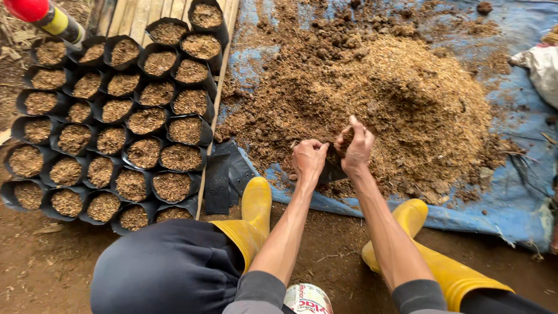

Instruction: The person fills small black nursery bags with a mixture of soil and husks by hand, placing the filled bags onto a wooden tray.

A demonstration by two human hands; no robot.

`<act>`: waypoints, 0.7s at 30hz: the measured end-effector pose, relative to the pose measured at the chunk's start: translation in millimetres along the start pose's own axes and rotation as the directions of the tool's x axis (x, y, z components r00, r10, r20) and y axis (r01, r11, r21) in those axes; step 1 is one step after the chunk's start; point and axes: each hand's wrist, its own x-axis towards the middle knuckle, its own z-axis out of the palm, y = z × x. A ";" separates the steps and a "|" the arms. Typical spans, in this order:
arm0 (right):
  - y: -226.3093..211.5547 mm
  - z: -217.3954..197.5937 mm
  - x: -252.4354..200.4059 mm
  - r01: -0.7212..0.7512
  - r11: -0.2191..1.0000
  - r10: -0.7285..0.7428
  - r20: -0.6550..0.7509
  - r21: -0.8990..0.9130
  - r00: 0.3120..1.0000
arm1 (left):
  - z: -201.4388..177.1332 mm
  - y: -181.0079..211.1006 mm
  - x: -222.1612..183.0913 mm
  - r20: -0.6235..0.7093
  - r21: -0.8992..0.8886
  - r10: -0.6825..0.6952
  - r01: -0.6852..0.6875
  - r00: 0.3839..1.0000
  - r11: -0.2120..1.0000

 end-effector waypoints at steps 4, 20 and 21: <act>6.9 -0.5 -4.7 0.056 0.998 -0.056 -0.017 -0.005 0.998 | 11.4 -1.8 -2.2 0.006 0.009 0.004 -0.004 1.000 1.000; 16.8 -36.9 -7.1 0.076 0.961 0.021 0.345 -0.265 0.938 | 4.1 7.8 -3.8 0.012 0.027 -0.088 0.088 0.996 0.996; 19.8 -42.4 -3.7 0.055 0.957 0.058 0.373 -0.285 0.926 | 2.2 10.5 -4.7 0.011 0.029 -0.084 0.084 0.996 0.996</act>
